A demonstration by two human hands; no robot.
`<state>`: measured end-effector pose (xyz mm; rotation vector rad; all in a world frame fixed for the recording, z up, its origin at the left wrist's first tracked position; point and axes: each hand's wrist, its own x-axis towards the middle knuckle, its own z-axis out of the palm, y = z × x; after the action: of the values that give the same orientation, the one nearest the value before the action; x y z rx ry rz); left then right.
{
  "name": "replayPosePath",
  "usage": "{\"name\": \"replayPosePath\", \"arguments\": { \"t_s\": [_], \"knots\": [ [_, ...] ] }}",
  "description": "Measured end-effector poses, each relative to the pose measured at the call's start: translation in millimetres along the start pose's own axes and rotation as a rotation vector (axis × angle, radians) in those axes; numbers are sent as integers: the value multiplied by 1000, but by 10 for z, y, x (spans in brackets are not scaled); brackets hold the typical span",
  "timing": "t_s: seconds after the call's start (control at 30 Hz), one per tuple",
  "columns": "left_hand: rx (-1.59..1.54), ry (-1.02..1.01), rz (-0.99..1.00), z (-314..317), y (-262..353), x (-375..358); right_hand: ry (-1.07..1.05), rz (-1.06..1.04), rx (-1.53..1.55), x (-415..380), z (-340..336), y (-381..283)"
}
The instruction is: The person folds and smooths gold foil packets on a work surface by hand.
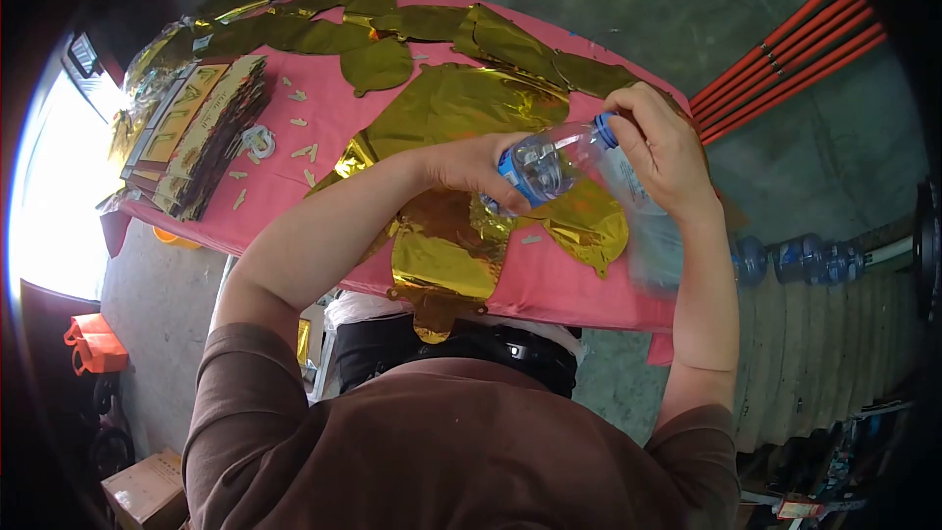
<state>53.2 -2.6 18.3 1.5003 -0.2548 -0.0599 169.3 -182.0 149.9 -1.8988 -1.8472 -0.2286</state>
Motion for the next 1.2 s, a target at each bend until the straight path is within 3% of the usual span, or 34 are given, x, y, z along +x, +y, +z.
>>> {"name": "replayPosePath", "arguments": {
  "t_s": [0.07,0.17,0.23,0.33,0.67,0.93,1.17,1.2],
  "knots": [
    [22,-18,-39,21,-8,7,-62,12,-65,-18,-16,8],
    [-11,26,10,27,-10,35,112,6,-18,-15,-6,24],
    [-22,-19,-15,15,11,35,-43,293,174,-31,-23,-52],
    [55,-33,29,-26,-67,45,-119,329,125,-21,-19,-46],
    [-113,-203,-152,-25,72,-27,-209,153,291,-59,-144,-5],
    [-3,-174,-139,-6,173,-55,-124,-34,235,-209,-139,-41],
    [93,-155,-101,36,220,-42,122,-10,251,-460,-257,-24],
    [139,-132,-87,90,280,-52,177,93,389,-555,-200,48]
  ]
}}
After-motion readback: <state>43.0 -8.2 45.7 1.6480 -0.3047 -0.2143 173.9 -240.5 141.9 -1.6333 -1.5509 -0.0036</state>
